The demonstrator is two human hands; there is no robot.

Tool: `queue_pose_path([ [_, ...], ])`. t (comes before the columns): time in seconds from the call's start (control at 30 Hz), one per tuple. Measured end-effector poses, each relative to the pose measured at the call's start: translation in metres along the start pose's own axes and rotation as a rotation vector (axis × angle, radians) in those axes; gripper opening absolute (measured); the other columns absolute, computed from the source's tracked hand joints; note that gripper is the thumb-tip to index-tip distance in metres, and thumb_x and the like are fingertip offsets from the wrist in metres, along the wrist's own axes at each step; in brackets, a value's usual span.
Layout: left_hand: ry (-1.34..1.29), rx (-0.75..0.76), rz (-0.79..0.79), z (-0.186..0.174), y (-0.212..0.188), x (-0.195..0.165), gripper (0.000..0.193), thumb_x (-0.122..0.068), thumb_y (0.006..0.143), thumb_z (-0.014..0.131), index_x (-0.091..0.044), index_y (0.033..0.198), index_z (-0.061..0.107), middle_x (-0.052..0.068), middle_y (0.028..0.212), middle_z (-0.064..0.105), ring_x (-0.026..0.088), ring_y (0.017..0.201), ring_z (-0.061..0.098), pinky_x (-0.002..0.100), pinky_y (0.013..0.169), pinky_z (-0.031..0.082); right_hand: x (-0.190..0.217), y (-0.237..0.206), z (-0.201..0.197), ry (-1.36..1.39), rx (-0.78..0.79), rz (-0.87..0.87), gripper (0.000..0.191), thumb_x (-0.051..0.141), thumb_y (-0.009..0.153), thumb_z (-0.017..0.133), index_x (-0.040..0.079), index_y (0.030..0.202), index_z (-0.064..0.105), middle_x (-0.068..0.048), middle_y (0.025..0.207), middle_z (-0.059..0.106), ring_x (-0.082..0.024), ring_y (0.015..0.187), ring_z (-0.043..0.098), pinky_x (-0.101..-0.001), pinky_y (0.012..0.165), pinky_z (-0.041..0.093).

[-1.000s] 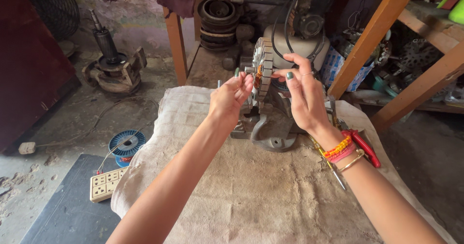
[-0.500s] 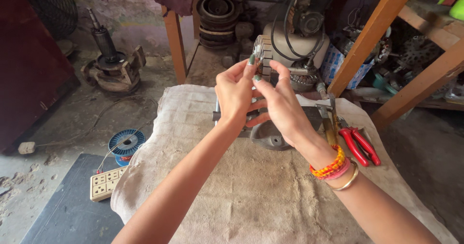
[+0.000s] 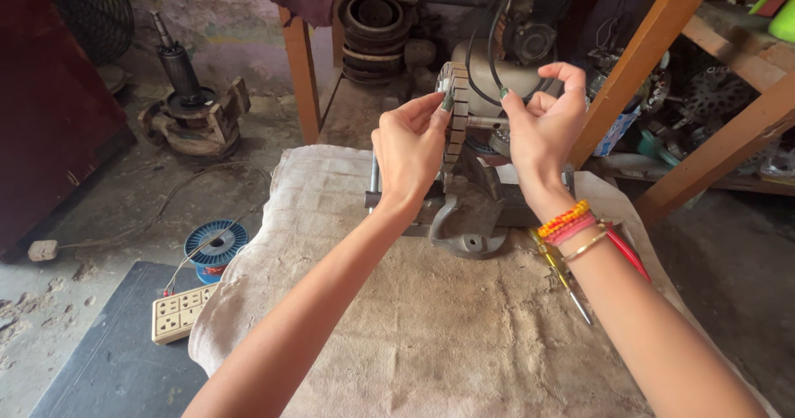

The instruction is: The person winds copper wire around the slots of a motor stator held in a bench vise. They use a screwdriver to guide and pack the wire into the slots, then continue winding by hand, repeating the process across multiple slots.

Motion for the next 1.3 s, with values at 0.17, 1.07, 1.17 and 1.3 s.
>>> queue_pose_path([
  [0.17,0.013,0.019,0.006,-0.002,-0.004,-0.001,0.03,-0.009,0.092,0.065,-0.002,0.12,0.073,0.014,0.1,0.081,0.016,0.088,0.079,0.027,0.073,0.059,0.016,-0.012,0.001,-0.299,0.013,-0.352,0.038,-0.011,0.092,0.072,0.003,0.118,0.049,0.003,0.059,0.037,-0.006,0.055,0.035,-0.0261,0.058,0.03],
  [1.07,0.553,0.066,1.06,-0.024,-0.05,-0.008,0.034,-0.006,0.081,0.072,-0.008,0.114,0.074,0.012,0.117,0.073,0.026,0.11,0.067,0.036,0.094,0.055,-0.006,-0.094,-0.021,-0.269,0.322,-0.026,0.038,-0.015,0.082,0.06,0.003,0.115,0.053,0.006,0.054,0.039,-0.003,0.049,0.036,-0.0234,0.048,0.026],
  [1.17,0.622,0.177,1.157,-0.007,-0.063,-0.014,0.034,-0.008,0.079,0.076,-0.005,0.112,0.075,0.012,0.112,0.069,0.027,0.108,0.064,0.038,0.091,0.05,0.017,-0.097,-0.016,-0.085,0.368,0.02,0.04,-0.014,0.083,0.06,0.001,0.118,0.05,0.008,0.058,0.034,0.0,0.054,0.03,-0.0218,0.051,0.023],
  [1.3,0.55,0.211,0.95,0.001,-0.054,-0.01,0.021,-0.005,0.084,0.075,-0.005,0.105,0.075,0.007,0.107,0.072,0.026,0.103,0.065,0.038,0.089,0.052,0.039,-0.089,-0.012,-0.027,0.411,0.025,0.047,-0.013,0.085,0.064,0.002,0.126,0.046,0.006,0.064,0.038,-0.001,0.06,0.035,-0.0203,0.056,0.027],
])
Point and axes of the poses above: each hand's wrist, its own y-axis towards the middle knuckle, its own z-axis out of the palm, x = y × z, the point moved 5 cm from there along y, towards the middle knuckle
